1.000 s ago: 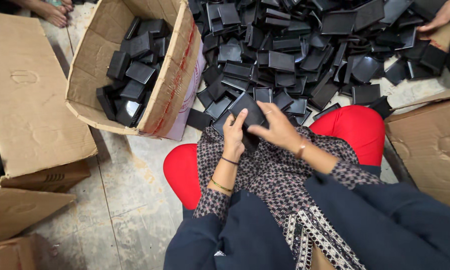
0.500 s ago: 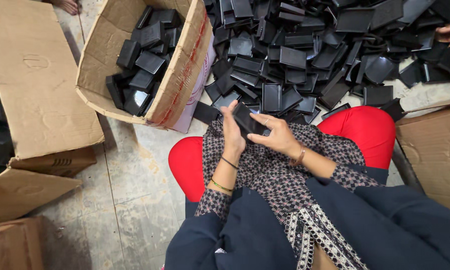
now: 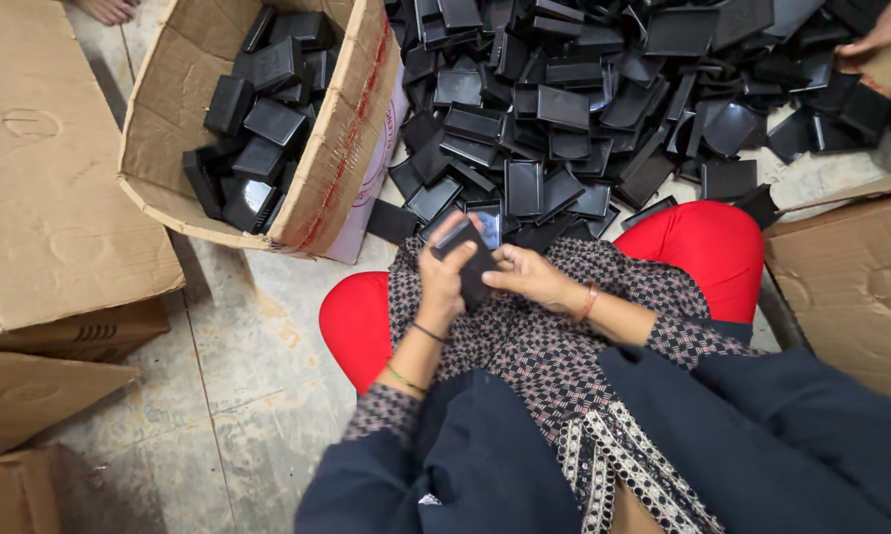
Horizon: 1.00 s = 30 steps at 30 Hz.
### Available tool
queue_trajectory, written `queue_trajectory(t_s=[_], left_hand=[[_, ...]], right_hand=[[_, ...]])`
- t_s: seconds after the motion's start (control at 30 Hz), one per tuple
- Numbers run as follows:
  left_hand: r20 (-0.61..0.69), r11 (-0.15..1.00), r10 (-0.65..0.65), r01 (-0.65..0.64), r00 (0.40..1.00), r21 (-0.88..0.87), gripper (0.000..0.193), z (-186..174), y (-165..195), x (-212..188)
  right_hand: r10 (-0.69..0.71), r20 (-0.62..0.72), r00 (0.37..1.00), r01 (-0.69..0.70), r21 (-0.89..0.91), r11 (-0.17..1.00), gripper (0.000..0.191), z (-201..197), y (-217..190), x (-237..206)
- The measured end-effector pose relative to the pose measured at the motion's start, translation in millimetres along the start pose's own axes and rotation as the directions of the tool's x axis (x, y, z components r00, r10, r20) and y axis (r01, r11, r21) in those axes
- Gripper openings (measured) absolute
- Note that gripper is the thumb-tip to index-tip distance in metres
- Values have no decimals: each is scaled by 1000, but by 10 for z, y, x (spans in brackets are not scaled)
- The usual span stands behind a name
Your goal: The person sits on the floor and repeatedly picks up small black electronic components from a large pile. They inspect each item by turning it over in their hands and then place it into a cardboard box to their left. The process continues throughout the clip.
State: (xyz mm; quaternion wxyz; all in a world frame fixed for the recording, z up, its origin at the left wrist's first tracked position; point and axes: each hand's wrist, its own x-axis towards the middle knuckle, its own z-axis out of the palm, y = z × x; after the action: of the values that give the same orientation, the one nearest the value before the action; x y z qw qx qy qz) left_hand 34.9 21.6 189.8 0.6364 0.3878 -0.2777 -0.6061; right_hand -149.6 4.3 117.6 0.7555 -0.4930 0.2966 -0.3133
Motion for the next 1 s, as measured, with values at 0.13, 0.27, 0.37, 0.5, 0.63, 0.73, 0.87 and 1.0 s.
queue_trajectory(t_s=[0.13, 0.27, 0.37, 0.5, 0.63, 0.73, 0.87, 1.0], left_hand=[[-255, 949, 310, -283, 916, 137, 40, -301, 1256, 604], [-35, 842, -43, 17, 998, -539, 75, -525, 1835, 1064], [-130, 937, -305, 273, 943, -216, 76, -361, 851, 987], [-132, 788, -599, 553, 790, -270, 73, -496, -377, 387], [21, 664, -619, 538, 785, -519, 30, -706, -713, 103], [-186, 873, -342, 238, 921, -425, 39, -783, -618, 298], [-209, 872, -352, 239, 912, -427, 28, -824, -486, 582], [-166, 814, -476, 362, 863, -454, 23, -822, -409, 404]], right_hand=[[-451, 77, 889, 262, -894, 364, 29, -396, -50, 230], [-311, 261, 914, 277, -961, 10, 38, -469, 32, 544], [-267, 247, 932, 240, -969, -58, 26, -316, 36, 530], [-386, 222, 896, 373, -848, 377, 21, -59, -200, 117], [-390, 335, 858, 514, -559, 651, 21, -50, -446, 32], [-297, -205, 933, 49, -743, 667, 26, -333, -457, 533], [-511, -180, 840, -100, -978, 181, 65, -634, -279, 1030], [-359, -395, 846, -156, -826, 542, 45, -654, -183, 857]])
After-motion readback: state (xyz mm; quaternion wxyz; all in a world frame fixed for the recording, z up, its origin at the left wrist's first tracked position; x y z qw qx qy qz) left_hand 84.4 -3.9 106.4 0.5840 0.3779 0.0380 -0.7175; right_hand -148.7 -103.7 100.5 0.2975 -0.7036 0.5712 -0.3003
